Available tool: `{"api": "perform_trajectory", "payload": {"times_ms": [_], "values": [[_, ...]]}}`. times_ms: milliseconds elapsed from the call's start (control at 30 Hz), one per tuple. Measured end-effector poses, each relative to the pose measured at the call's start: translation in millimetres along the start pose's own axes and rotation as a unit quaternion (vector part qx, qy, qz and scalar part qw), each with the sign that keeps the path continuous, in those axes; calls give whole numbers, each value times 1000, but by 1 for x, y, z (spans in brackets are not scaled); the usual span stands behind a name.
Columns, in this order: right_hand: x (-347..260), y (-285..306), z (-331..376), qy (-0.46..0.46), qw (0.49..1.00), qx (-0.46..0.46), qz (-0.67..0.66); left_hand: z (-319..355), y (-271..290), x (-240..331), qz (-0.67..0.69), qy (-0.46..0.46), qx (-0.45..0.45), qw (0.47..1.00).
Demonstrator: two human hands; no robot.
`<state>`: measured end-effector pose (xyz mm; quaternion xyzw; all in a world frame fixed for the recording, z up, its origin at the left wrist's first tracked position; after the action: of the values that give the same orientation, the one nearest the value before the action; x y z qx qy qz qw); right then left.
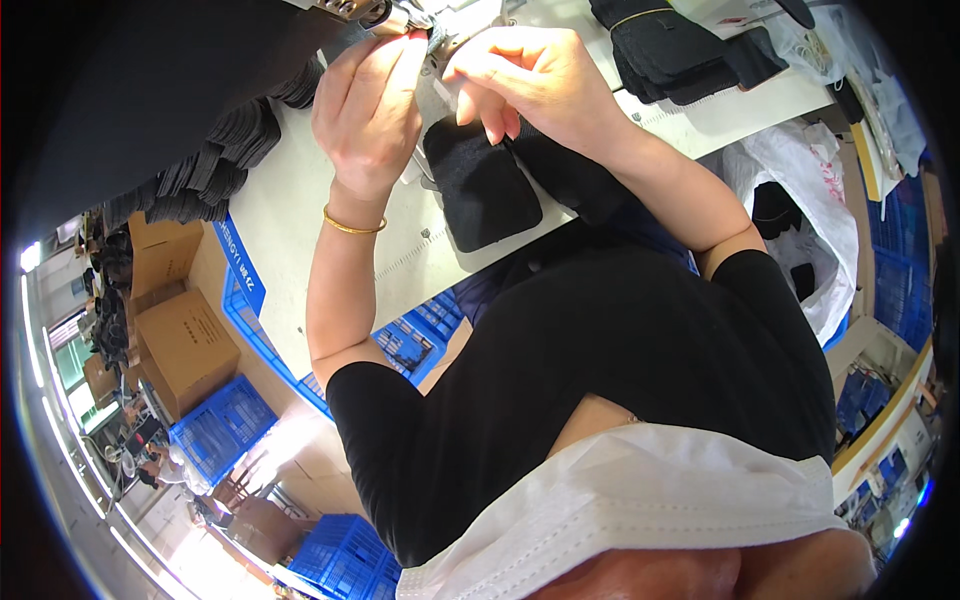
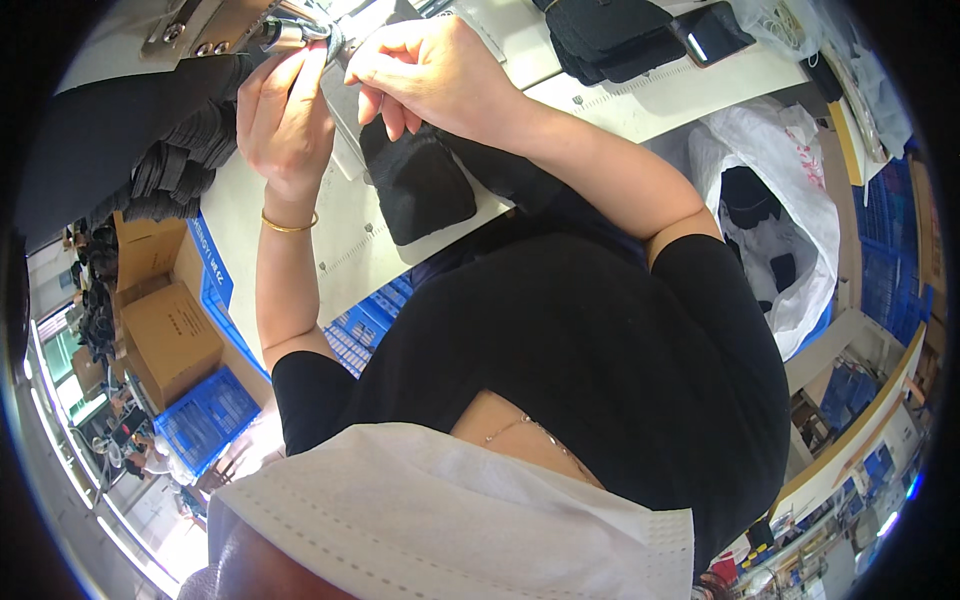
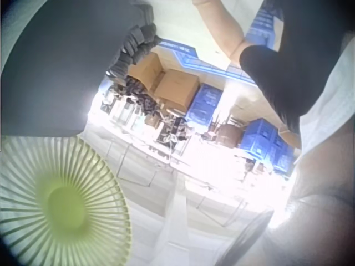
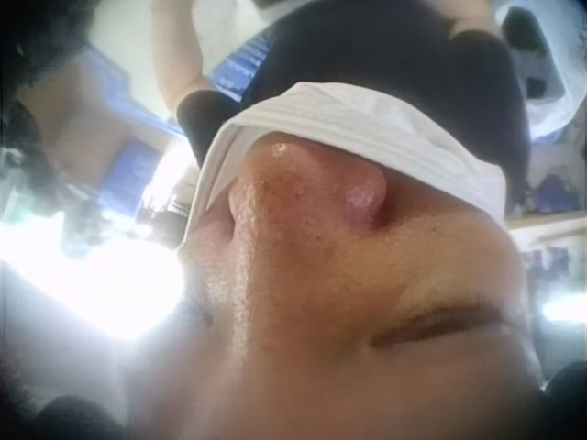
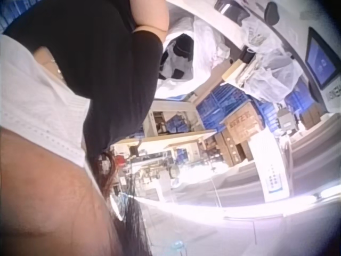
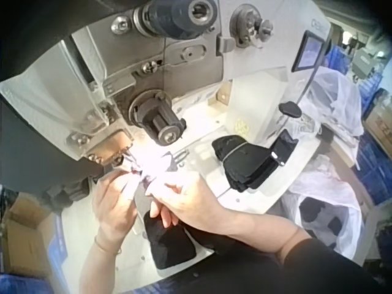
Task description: The person aligns and feeds fabric pieces through a sewing machine to sew them together, threads a bobbin and the sewing machine, and sews additional fabric pieces.
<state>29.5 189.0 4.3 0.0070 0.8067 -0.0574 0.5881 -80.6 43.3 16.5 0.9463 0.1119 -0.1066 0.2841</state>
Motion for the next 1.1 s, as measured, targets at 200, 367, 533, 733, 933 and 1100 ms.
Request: {"api": "perform_trajectory", "payload": {"times_ms": [200,367,533,733,933,1100], "values": [[3,0,2,0,1000,-7,2,-8,-1,5,-25,22,-9,999],[4,-1,5,-10,1000,-15,9,-10,2,12,-45,34,-17,998],[3,-5,6,-29,999,-28,12,-13,5,17,-53,62,-57,995],[3,-4,8,-36,999,-11,3,-17,8,22,-56,101,-97,989],[7,6,17,-80,997,-13,-12,1,10,-13,174,225,-104,953],[3,-1,15,-82,996,-38,-2,-1,17,-18,167,113,-94,975]]}}
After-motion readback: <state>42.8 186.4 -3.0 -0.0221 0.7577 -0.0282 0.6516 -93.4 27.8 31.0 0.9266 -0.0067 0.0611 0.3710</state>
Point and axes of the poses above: each hand's wrist, its own z-axis away from the middle knuckle, its own y-axis out of the back of the hand, x = y × z, the point moved 2 cm from there along -z, towards the middle knuckle, and after that the axes turned 5 degrees about -x, right-handed, at the moved point
